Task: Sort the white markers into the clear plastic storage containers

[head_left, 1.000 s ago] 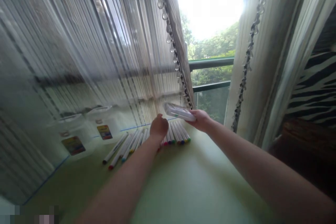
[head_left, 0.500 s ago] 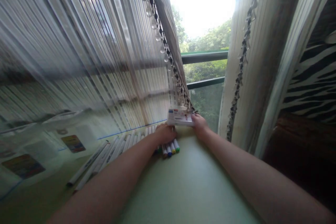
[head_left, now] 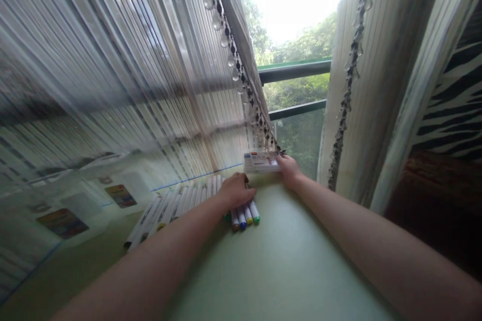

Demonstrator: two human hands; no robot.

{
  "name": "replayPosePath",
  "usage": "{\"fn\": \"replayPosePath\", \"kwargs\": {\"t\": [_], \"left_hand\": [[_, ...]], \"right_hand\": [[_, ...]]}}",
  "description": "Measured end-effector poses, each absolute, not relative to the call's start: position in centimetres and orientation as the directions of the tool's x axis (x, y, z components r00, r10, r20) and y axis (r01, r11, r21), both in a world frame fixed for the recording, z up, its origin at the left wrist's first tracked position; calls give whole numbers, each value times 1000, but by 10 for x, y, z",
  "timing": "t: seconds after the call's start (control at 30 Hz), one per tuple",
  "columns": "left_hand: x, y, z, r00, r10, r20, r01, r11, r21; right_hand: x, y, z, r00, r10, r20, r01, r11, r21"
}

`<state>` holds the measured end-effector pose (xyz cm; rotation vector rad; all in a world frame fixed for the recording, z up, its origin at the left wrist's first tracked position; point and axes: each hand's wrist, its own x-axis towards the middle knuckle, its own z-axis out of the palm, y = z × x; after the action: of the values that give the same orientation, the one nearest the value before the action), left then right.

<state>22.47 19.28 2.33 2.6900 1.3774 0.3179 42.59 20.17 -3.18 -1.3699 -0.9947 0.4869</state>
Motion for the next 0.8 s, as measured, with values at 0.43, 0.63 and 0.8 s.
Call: {"fn": "replayPosePath", "kwargs": {"t": [0.43,0.63,0.8], "left_hand": [[221,178,21,505,842,192,823,-536,187],[216,175,11,467,849,248,810,-523,265],[209,175,13,511,833,214,788,-553,272]], "right_hand": [[417,187,-16,548,803,233,513,-104,-852],[425,174,-11,527,825,203,619,-209,-757],[438,170,-8,451,857,250,652,-125,-748]]}}
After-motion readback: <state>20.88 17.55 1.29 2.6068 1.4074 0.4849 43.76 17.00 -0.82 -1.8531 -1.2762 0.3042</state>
